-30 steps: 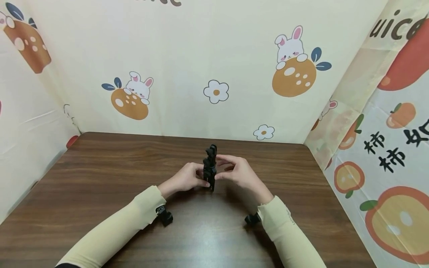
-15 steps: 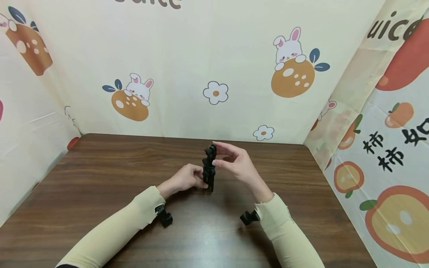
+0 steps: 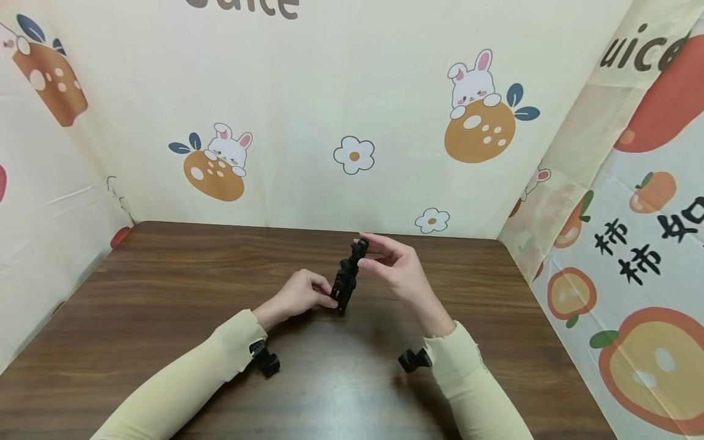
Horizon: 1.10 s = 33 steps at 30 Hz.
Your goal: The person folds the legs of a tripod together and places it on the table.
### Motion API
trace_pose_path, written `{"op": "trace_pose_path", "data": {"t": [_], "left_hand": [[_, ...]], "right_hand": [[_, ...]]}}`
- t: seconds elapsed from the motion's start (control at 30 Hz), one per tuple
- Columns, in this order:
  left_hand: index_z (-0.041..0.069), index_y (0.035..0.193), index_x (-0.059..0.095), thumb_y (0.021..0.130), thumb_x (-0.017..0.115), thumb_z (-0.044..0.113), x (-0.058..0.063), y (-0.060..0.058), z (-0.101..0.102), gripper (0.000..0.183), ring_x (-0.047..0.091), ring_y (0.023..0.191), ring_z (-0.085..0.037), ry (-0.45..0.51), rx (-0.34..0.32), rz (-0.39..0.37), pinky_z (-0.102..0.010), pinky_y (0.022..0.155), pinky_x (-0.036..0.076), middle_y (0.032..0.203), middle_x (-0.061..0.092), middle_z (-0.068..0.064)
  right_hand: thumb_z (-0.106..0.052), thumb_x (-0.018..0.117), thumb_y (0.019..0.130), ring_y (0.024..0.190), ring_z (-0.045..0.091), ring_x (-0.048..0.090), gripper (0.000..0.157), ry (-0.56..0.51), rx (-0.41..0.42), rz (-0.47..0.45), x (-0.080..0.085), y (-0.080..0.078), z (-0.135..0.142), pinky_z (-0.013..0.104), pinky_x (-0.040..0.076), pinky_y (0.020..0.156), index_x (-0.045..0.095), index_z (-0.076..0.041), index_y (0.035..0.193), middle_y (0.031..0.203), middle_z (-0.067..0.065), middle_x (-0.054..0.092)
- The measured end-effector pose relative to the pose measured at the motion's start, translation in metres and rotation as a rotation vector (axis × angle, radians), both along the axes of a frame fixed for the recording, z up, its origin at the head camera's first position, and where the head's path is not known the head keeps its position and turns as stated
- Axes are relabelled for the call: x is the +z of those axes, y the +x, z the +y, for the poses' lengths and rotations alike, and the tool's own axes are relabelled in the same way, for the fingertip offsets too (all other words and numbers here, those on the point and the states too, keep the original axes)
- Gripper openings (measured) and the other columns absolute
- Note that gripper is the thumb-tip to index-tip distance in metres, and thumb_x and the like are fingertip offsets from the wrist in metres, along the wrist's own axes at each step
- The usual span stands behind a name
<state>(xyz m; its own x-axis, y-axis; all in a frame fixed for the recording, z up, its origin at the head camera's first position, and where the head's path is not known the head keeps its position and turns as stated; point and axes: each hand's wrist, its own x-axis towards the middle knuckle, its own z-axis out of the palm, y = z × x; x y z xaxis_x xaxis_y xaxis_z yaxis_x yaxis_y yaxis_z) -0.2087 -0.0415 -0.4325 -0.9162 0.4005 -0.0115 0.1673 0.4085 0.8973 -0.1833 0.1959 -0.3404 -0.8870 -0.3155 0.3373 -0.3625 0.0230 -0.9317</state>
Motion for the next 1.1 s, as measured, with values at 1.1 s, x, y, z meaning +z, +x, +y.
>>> {"op": "trace_pose_path", "data": {"t": [1.1], "left_hand": [[0.012, 0.097, 0.079, 0.085, 0.080, 0.012, 0.011, 0.008, -0.082, 0.012, 0.060, 0.083, -0.020, 0.110, 0.220, 0.190, -0.030, 0.067, 0.049, 0.089, 0.066, -0.001]], "right_hand": [[-0.002, 0.075, 0.088, 0.094, 0.015, 0.068, 0.032, 0.198, -0.051, -0.188, -0.075, 0.004, 0.017, 0.024, 0.052, 0.079, 0.070, 0.002, 0.120, 0.113, 0.016, 0.071]]}}
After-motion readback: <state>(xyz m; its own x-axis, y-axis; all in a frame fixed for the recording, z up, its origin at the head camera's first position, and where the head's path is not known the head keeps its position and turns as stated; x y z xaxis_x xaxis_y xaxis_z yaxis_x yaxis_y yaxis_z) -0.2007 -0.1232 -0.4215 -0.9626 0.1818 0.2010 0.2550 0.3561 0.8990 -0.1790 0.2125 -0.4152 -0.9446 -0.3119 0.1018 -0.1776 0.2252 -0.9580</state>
